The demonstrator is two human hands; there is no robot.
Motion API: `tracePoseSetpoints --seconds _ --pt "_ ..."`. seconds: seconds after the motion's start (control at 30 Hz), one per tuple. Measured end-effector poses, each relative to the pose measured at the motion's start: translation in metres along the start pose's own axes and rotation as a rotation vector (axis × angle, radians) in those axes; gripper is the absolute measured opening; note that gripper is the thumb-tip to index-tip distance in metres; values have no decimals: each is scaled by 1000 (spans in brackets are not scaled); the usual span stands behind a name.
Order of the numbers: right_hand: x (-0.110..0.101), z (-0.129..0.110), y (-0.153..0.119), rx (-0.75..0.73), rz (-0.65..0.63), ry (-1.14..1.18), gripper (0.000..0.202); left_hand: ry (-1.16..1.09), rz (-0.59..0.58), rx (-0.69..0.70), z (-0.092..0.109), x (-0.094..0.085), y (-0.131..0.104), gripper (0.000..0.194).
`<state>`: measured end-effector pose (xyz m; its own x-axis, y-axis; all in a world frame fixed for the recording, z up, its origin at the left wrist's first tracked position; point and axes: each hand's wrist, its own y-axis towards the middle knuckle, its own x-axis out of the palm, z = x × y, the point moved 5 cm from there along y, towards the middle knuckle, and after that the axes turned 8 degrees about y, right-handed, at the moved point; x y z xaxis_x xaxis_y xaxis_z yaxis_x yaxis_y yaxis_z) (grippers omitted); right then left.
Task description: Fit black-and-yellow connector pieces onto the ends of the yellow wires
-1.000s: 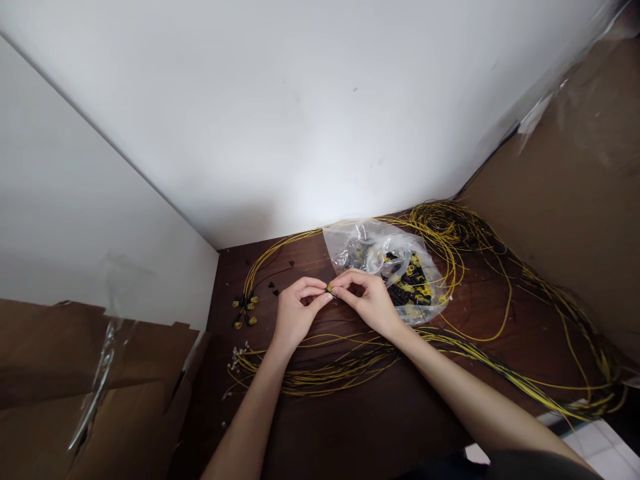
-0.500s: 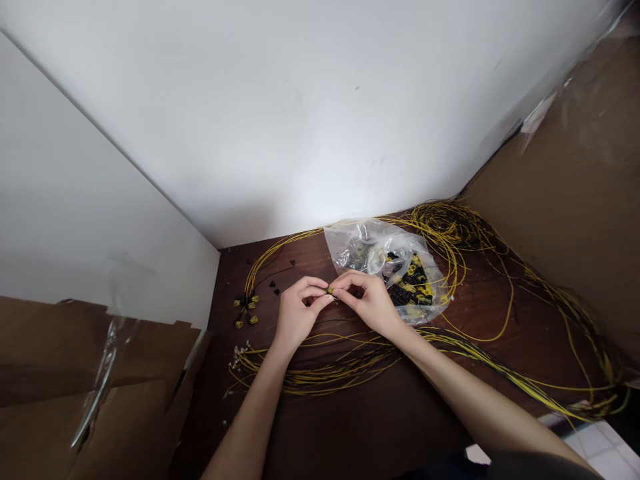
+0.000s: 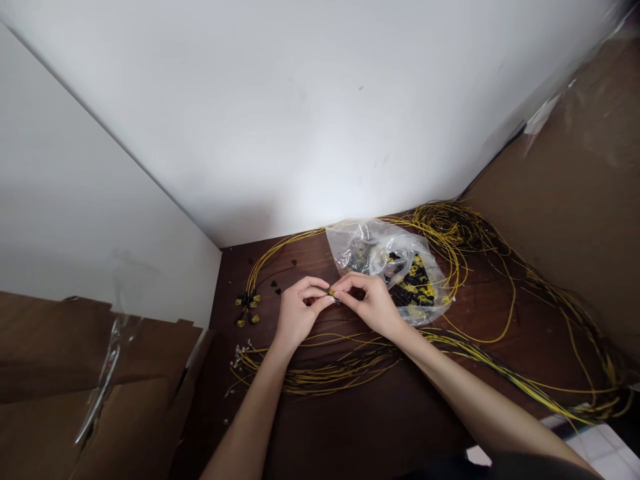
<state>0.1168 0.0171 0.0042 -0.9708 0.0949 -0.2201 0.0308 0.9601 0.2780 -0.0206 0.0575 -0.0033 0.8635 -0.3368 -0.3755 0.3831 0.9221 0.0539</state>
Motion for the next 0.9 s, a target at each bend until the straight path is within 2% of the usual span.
tracePoseSetpoints --seconds 0.3,0.47,0.57,0.67,0.83,0.9 --pt "1 -4 0 7 6 -19 10 6 5 3 0 0 2 8" --pt "0 -5 1 26 -5 -9 14 -14 -38 -4 -3 1 2 25" --pt "-3 -7 2 3 2 3 15 -48 -51 -5 -6 2 1 28" --pt "-13 -7 2 3 81 10 16 -51 -50 -9 -8 2 1 26" --pt "-44 -4 3 16 341 36 18 -41 -44 -55 -7 3 2 22" --pt "-57 -3 4 13 425 -25 17 -49 -41 -62 -6 3 1 21"
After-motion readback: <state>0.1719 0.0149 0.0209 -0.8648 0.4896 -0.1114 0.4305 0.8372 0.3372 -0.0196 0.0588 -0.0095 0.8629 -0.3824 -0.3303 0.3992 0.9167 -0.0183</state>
